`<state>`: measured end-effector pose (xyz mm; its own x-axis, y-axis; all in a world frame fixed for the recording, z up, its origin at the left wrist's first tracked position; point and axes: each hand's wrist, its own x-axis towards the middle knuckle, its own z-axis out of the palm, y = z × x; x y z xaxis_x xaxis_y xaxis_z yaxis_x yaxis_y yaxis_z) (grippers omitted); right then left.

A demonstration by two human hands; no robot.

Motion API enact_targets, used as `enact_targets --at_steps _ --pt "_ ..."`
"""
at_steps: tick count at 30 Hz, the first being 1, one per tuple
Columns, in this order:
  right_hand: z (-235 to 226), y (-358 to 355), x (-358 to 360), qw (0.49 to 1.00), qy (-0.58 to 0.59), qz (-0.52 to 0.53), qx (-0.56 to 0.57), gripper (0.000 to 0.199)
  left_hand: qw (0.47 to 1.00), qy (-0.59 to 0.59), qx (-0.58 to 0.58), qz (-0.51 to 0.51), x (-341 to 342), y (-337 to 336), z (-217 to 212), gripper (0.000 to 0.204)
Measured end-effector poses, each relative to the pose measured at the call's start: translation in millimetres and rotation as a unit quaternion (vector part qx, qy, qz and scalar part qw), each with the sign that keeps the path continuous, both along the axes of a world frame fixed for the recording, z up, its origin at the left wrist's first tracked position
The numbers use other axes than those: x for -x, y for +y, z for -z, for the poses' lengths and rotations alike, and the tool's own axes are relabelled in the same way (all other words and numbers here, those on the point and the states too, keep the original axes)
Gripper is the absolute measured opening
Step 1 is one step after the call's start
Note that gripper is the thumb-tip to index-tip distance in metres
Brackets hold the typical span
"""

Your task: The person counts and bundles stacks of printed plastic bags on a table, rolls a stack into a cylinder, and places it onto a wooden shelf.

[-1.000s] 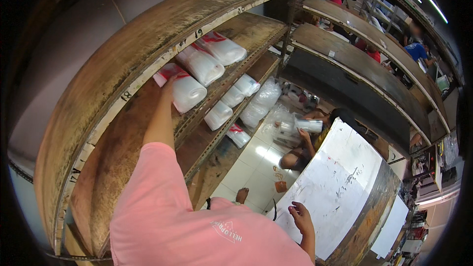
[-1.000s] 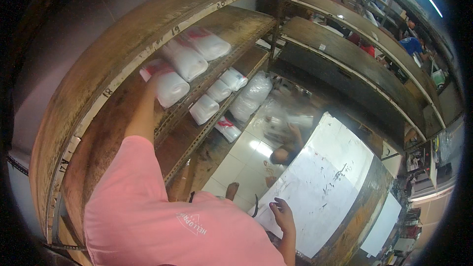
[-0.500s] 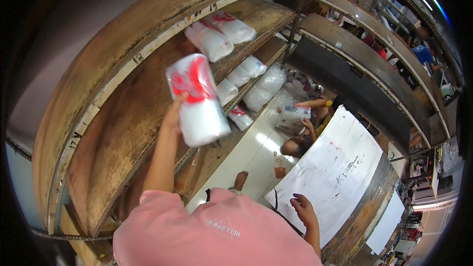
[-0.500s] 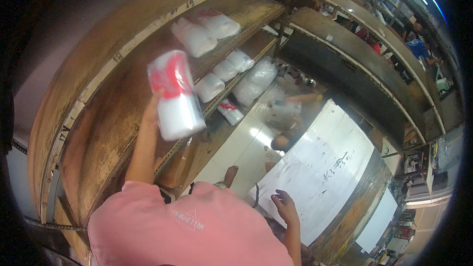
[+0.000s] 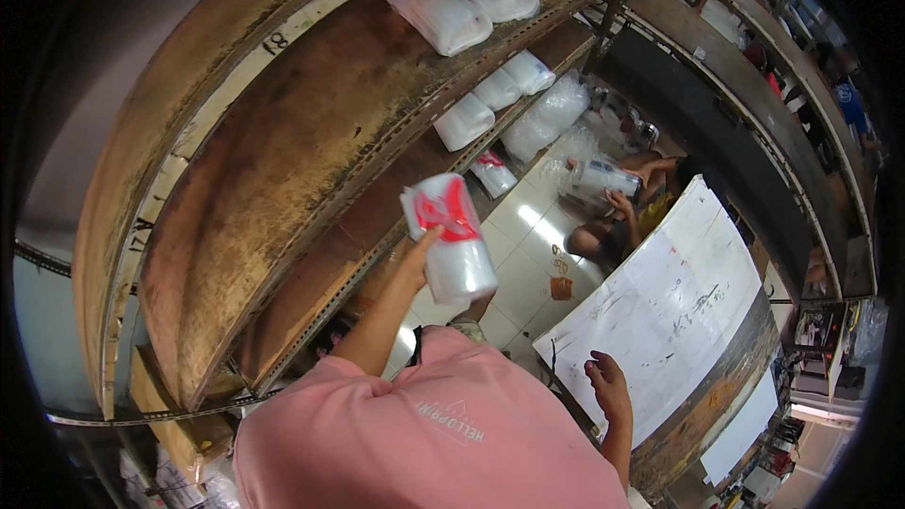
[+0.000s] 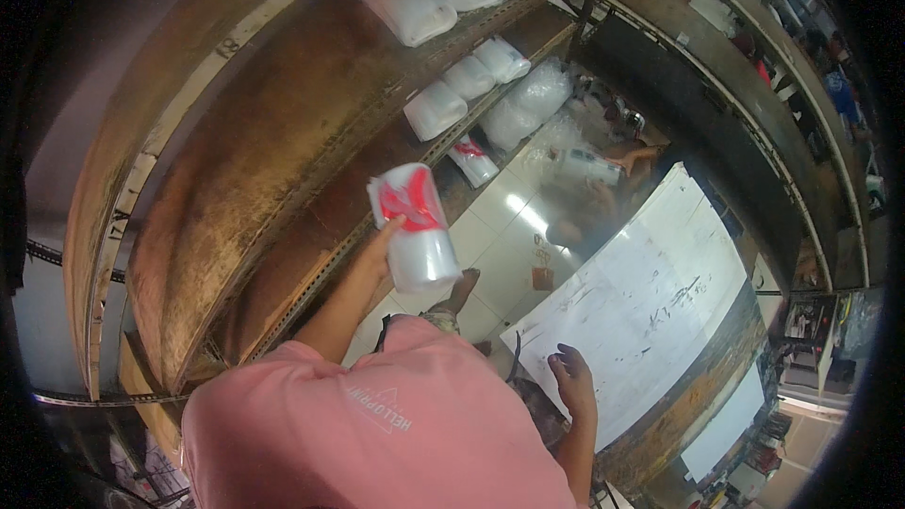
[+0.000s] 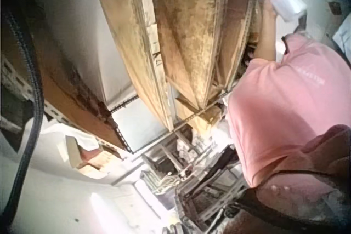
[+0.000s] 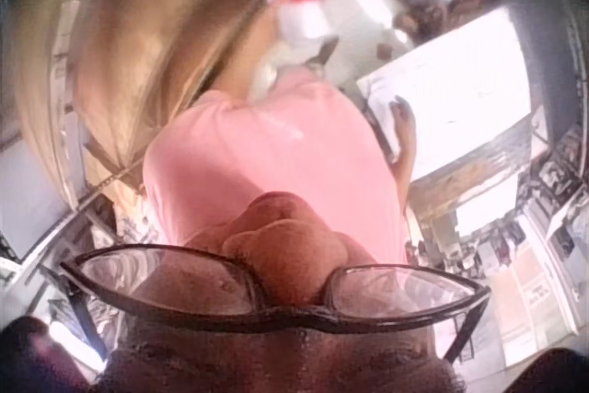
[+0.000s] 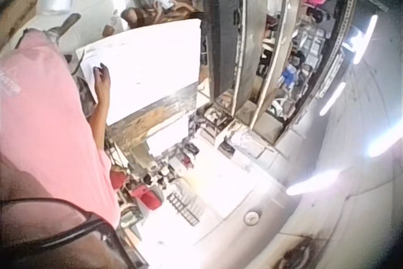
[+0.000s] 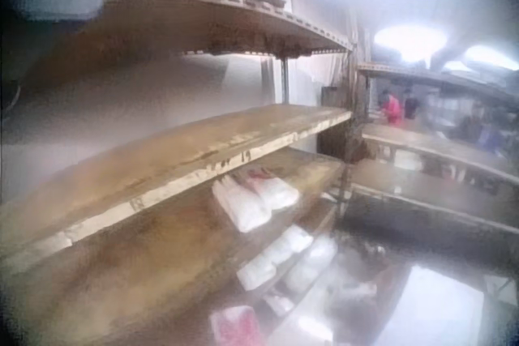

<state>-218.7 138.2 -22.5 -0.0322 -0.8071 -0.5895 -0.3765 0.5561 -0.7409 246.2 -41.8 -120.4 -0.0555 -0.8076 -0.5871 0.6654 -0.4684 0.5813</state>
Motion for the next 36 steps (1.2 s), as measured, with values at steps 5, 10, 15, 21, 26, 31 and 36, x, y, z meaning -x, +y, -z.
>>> enact_targets --at_steps 5,10,15,21,26,31,36 --pt "9 0 3 0.999 0.004 0.012 -0.032 0.053 0.986 -0.127 -0.027 -0.101 -130 -71 83 0.072" --pt "-6 -31 -15 0.997 0.028 0.024 -0.063 0.054 0.956 -0.202 -0.02 -0.21 -179 -144 139 0.083" --pt "-25 -67 -37 0.995 0.029 0.039 -0.093 0.057 0.939 -0.26 -0.037 -0.223 -181 -203 155 0.081" --pt "-25 -96 -50 0.993 0.023 0.034 -0.106 0.057 0.907 -0.358 -0.066 -0.211 -171 -248 160 0.079" --pt "-17 -107 -52 0.994 0.03 0.027 -0.106 0.055 0.867 -0.454 -0.094 -0.181 -154 -270 154 0.077" --pt "-18 -128 -51 0.996 0.043 -0.006 -0.076 0.055 0.768 -0.615 -0.127 -0.128 -138 -267 122 0.076" --pt "-6 -120 -43 0.998 0.044 0.003 -0.034 0.054 0.614 -0.788 0.027 0.036 -45 -201 59 0.075"
